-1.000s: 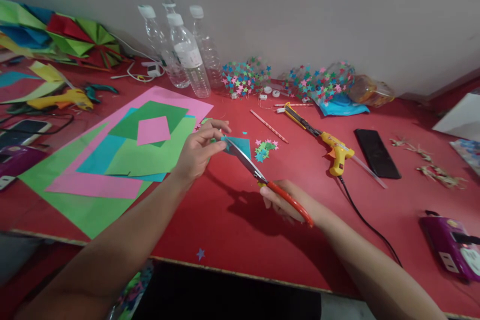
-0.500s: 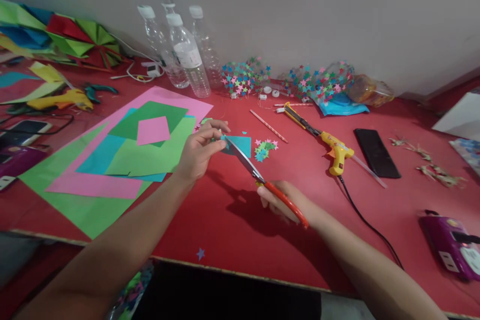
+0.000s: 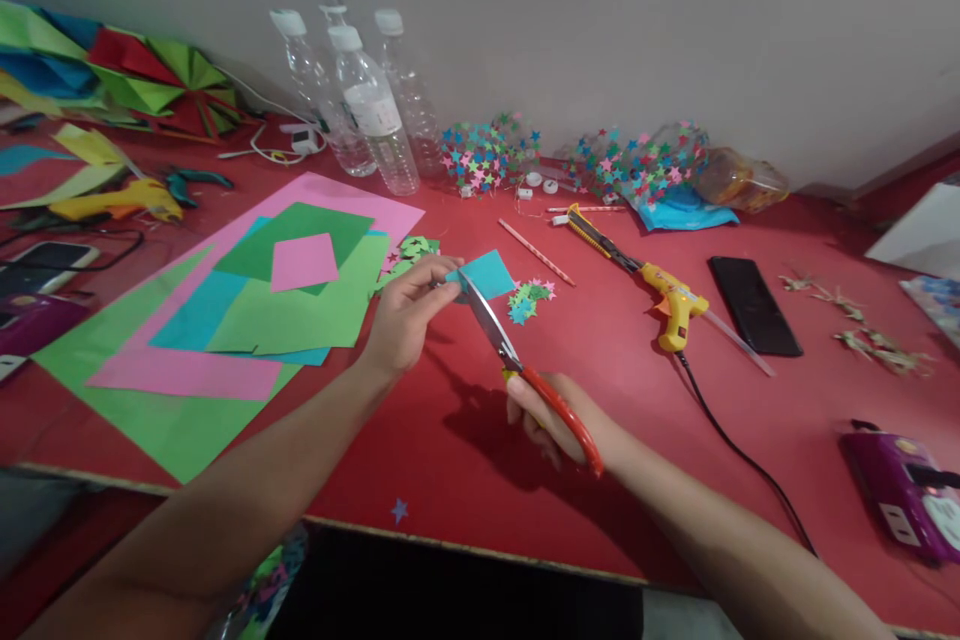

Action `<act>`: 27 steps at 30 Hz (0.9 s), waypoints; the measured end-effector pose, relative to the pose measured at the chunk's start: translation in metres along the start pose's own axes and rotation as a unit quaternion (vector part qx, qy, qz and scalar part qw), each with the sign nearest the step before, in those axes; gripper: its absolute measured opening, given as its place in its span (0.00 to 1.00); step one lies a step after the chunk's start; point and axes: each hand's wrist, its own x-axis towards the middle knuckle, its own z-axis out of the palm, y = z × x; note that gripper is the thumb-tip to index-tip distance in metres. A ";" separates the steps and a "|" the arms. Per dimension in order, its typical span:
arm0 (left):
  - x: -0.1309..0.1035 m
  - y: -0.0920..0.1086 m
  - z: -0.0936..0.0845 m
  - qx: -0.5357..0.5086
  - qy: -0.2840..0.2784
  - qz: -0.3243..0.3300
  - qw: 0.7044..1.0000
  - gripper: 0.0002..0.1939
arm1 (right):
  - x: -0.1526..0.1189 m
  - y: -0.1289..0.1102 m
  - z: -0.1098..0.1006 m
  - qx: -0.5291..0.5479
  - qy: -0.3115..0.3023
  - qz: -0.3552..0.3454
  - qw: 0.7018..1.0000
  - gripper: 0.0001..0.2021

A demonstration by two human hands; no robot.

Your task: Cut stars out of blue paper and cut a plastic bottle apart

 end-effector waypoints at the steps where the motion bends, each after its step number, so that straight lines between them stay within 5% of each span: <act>1: 0.000 0.000 0.000 -0.001 -0.002 0.000 1.000 0.09 | 0.000 -0.001 0.000 -0.010 0.003 0.004 1.000 0.28; 27: 0.008 0.003 -0.010 -0.004 -0.011 0.026 1.000 0.08 | 0.001 -0.015 -0.004 -0.045 0.042 0.083 0.995 0.27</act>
